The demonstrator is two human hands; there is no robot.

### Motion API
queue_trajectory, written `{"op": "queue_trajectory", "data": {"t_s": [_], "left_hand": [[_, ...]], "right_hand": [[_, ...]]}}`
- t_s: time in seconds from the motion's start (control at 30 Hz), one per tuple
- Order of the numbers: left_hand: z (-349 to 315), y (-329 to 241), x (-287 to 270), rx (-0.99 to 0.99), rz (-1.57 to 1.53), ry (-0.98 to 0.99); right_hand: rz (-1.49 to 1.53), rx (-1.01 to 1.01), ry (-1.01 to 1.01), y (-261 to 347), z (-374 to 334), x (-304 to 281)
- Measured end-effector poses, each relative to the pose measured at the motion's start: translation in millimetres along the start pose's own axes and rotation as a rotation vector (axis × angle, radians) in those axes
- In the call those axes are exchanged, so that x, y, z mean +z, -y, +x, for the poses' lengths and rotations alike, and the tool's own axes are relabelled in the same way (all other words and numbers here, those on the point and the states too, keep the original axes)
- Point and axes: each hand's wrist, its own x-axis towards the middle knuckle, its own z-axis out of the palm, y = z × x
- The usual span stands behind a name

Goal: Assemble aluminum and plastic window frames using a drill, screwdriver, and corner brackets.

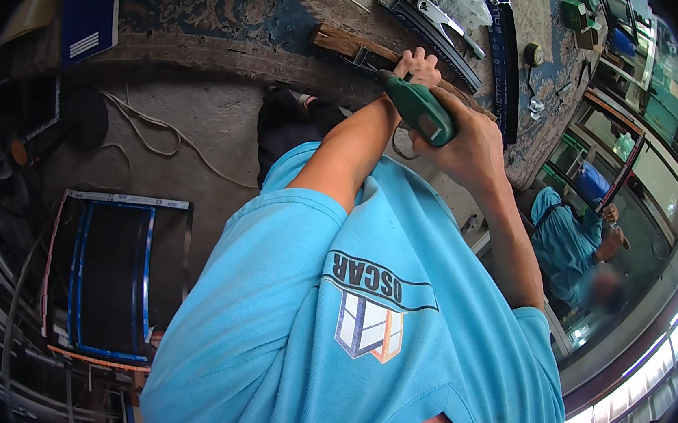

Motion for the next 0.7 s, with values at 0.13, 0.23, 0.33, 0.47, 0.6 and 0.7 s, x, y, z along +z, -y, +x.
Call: {"op": "queue_trajectory", "data": {"t_s": [0.13, 0.23, 0.33, 0.47, 0.6, 0.7], "left_hand": [[1.3, -1.0, 4.2, -0.001, 0.012, 0.020], [4.2, -0.4, 9.6, -0.018, 0.018, 0.025], [4.6, -1.9, 7.3, -0.026, 0.007, 0.022], [1.3, -3.8, -1.9, -0.034, -0.001, 0.034], [3.9, -4.1, 8.5, -0.050, 0.001, 0.003], [8.3, -2.5, 19.1, -0.043, -0.004, -0.051]], "right_hand": [[0.001, -0.019, -0.005, -1.8, -0.9, 1.2], [-0.036, 0.006, 0.023, 5.2, -0.9, 1.1], [-0.047, 0.015, 0.036, 13.6, 1.3, -1.2], [-0.112, 0.063, 0.121, 22.3, 8.0, -4.1], [-0.162, 0.027, 0.136, 25.3, 10.1, -7.9], [-0.154, 0.000, 0.086, 19.3, 5.5, -5.0]]}}
